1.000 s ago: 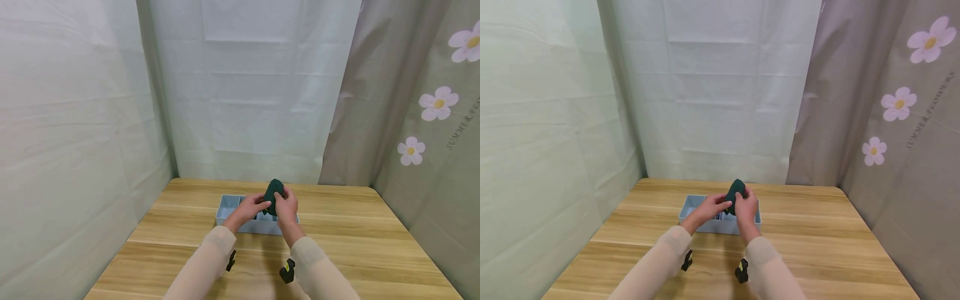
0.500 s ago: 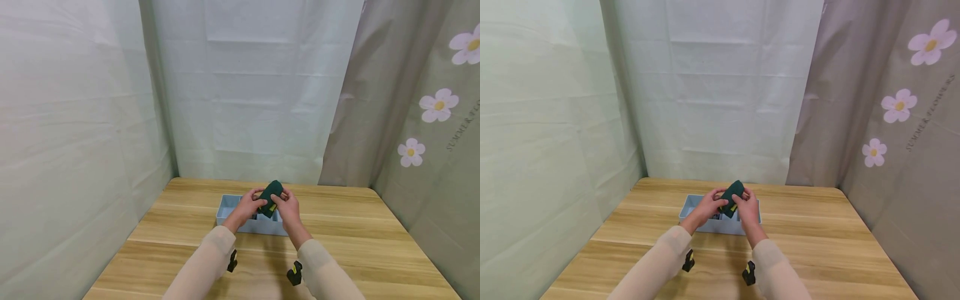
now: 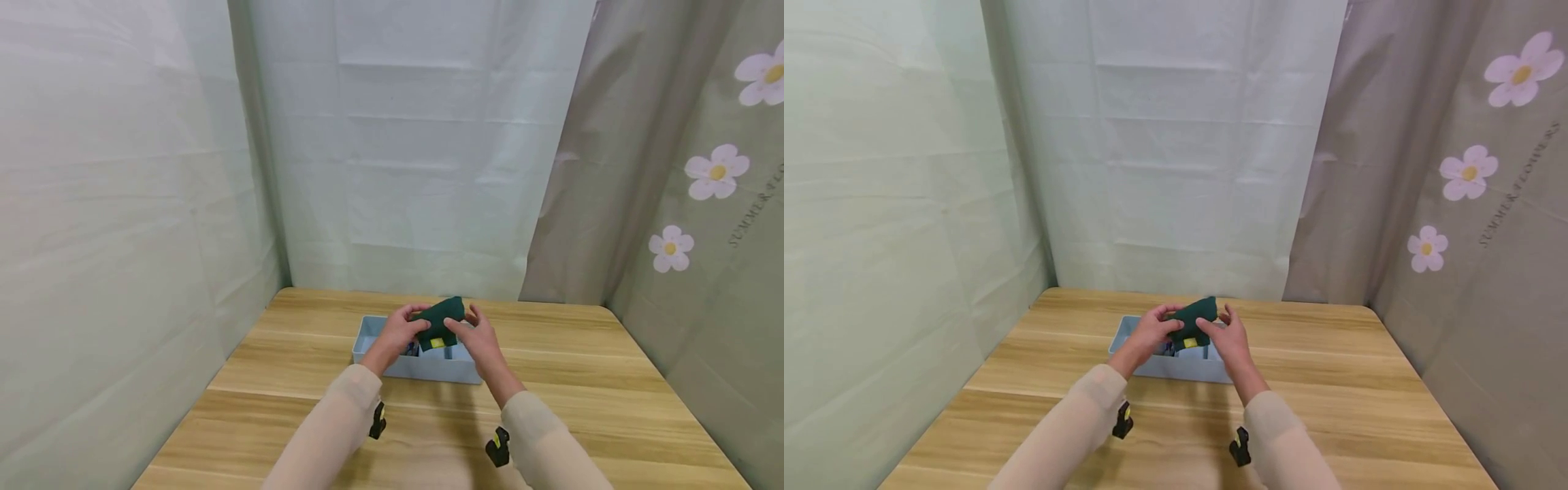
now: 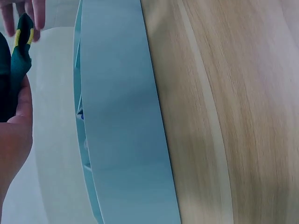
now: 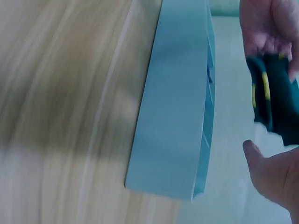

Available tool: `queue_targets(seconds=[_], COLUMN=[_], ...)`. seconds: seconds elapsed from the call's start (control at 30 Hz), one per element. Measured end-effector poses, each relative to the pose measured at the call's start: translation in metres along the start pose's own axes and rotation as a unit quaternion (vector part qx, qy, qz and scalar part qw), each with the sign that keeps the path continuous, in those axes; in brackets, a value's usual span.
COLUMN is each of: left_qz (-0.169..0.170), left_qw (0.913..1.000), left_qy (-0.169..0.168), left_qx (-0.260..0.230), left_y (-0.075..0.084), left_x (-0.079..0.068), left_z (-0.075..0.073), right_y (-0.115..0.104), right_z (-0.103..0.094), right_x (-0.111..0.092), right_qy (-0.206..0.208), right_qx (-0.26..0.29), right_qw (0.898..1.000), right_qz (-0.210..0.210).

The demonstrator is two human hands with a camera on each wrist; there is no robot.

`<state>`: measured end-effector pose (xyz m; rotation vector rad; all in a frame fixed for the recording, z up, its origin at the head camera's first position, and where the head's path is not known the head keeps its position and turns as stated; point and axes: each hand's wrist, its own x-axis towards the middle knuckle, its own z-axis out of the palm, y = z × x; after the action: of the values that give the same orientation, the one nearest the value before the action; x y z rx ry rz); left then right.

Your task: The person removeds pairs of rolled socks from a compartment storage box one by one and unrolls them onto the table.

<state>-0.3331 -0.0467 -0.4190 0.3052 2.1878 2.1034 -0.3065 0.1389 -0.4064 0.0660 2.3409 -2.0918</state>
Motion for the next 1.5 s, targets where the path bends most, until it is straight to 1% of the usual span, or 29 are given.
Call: queue_targets(seconds=[0.13,0.2,0.3,0.4,0.53,0.7,0.87,1.0,1.13,1.23,1.37,1.5], left_qz=[-0.003,-0.008,-0.015,-0.019,-0.014,-0.003,-0.003,-0.008,-0.007,-0.005,-0.013,-0.027], left_qw=[0.9998,0.9990,0.9961,0.9932,0.9927,0.9932,0.9932,0.9945,0.9962,0.9967,0.9963,0.9957], left_qy=[-0.008,-0.021,-0.052,-0.078,-0.088,-0.104,-0.110,-0.100,-0.085,-0.076,-0.077,-0.078], left_qx=[0.018,0.038,0.069,0.085,0.082,0.053,0.039,0.028,0.022,0.028,0.036,0.044], left_y=[-0.001,-0.001,0.000,0.002,0.002,-0.001,-0.004,-0.005,-0.008,-0.010,-0.011,-0.012], left_x=[-0.001,-0.002,-0.004,-0.006,-0.008,-0.011,-0.015,-0.021,-0.027,-0.030,-0.033,-0.040], left_z=[-0.003,-0.004,-0.003,0.000,0.005,0.011,0.020,0.029,0.039,0.046,0.055,0.065], right_y=[-0.004,-0.005,-0.005,-0.003,-0.002,0.002,0.008,0.013,0.020,0.024,0.029,0.034], right_z=[-0.011,-0.017,-0.024,-0.031,-0.041,-0.050,-0.058,-0.064,-0.071,-0.076,-0.085,-0.095], right_x=[0.000,0.001,0.003,0.005,0.001,-0.005,-0.012,-0.015,-0.016,-0.019,-0.024,-0.030], right_qy=[-0.042,-0.063,-0.090,-0.118,-0.152,-0.181,-0.187,-0.185,-0.168,-0.148,-0.138,-0.138], right_qx=[-0.038,-0.063,-0.111,-0.156,-0.181,-0.180,-0.201,-0.203,-0.199,-0.193,-0.176,-0.161], right_qw=[0.998,0.994,0.985,0.974,0.964,0.962,0.957,0.956,0.958,0.963,0.969,0.972], right_qz=[-0.040,-0.064,-0.094,-0.116,-0.119,-0.100,-0.090,-0.105,-0.121,-0.114,-0.109,-0.105])
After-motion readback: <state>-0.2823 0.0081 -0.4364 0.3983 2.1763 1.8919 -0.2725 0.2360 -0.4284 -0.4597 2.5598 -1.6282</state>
